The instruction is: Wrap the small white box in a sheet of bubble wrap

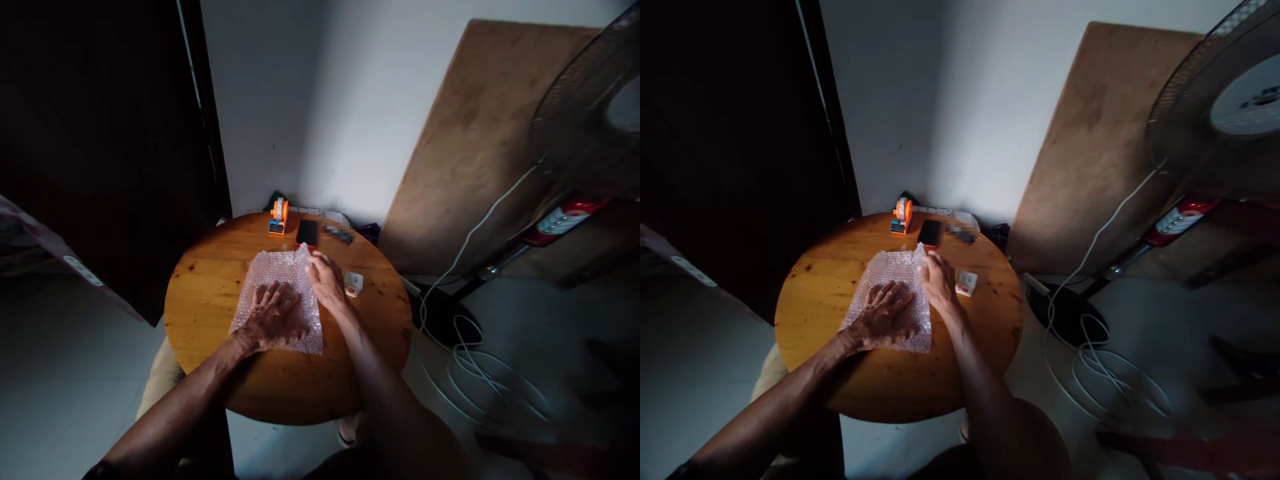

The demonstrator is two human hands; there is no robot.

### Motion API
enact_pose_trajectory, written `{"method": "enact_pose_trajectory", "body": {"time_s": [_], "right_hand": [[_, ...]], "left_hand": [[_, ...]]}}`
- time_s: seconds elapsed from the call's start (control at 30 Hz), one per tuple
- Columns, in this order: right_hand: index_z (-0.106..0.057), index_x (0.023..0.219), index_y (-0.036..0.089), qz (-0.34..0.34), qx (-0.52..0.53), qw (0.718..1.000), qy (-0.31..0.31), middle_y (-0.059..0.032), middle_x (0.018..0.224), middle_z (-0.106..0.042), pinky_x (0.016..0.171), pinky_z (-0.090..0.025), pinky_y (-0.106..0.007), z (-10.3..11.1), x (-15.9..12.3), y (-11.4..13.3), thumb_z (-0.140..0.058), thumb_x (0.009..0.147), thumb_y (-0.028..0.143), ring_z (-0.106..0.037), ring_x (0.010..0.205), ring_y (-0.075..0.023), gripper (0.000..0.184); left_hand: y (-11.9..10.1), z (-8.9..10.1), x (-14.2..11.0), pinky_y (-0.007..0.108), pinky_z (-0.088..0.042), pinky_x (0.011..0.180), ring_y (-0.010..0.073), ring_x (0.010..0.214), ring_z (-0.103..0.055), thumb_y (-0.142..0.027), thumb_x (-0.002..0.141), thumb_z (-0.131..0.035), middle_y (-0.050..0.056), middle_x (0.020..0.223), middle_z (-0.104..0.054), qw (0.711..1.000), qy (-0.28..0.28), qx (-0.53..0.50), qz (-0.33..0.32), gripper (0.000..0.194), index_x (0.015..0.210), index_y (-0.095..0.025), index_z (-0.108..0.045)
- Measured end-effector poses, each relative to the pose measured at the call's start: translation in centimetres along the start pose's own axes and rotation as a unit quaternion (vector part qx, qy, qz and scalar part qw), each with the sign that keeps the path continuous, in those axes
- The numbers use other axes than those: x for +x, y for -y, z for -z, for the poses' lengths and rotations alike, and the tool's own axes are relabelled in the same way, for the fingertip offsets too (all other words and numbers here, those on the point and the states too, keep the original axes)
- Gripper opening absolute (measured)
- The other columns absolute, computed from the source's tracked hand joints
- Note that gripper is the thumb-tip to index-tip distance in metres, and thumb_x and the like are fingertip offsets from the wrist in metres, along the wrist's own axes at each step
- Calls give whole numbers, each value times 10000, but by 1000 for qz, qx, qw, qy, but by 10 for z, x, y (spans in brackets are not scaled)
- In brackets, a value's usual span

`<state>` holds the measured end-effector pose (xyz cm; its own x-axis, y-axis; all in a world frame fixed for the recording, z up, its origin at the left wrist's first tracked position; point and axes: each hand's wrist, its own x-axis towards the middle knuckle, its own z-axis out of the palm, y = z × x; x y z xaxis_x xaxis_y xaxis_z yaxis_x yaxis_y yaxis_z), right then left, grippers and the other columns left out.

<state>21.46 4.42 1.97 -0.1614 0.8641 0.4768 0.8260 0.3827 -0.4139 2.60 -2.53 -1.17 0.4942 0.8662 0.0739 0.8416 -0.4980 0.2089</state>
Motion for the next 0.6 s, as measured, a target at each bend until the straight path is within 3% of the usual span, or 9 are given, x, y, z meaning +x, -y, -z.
{"method": "enact_pose_trajectory", "body": {"time_s": [0.07,0.2,0.3,0.4,0.5,0.6], "right_hand": [[-657,1189,208,-15,3,1000,-13,-109,1338,-614,1065,-428,-434,26,2,-8,-553,899,276,-561,1236,-269,316],[-585,1319,192,-89,-60,991,83,-130,1360,-599,1068,-411,-437,67,-10,-27,-705,776,329,-549,1257,-300,572],[-539,1365,169,-164,-93,975,120,-160,1381,-585,1037,-420,-427,74,-25,-40,-710,742,265,-557,1246,-320,653],[-572,1309,182,-201,-92,968,114,-145,1275,-657,947,-466,-395,71,-35,-47,-639,775,215,-623,1132,-295,539],[-629,1171,183,-232,-14,969,84,-101,1076,-724,841,-498,-358,77,-36,-37,-631,776,255,-669,967,-263,401],[-615,1137,182,-215,185,957,54,-63,1011,-727,782,-512,-317,86,-33,-1,-677,745,347,-671,886,-222,429]], "left_hand": [[-2,2,-1,655,-113,1181,409,1507,-159,-713,827,-560,157,1620,-270,1000,0,1,1,831,1515,-276,-396],[-4,5,-2,658,-109,1181,421,1503,-160,-711,832,-549,176,1609,-285,1000,-6,-7,-1,830,1502,-239,-421],[-3,3,-2,675,-118,1171,430,1495,-177,-700,833,-558,168,1615,-276,1000,-11,-15,-7,819,1503,-250,-420],[0,1,-1,687,-114,1164,435,1497,-166,-682,830,-579,166,1619,-268,1000,-5,-15,-10,822,1513,-261,-401],[2,1,-1,662,-106,1176,418,1507,-150,-684,831,-575,173,1617,-269,1000,-2,-11,-13,829,1518,-259,-391],[2,1,-1,671,-118,1166,423,1501,-163,-696,830,-567,167,1617,-271,1000,-6,-13,-11,821,1512,-273,-396]]}}
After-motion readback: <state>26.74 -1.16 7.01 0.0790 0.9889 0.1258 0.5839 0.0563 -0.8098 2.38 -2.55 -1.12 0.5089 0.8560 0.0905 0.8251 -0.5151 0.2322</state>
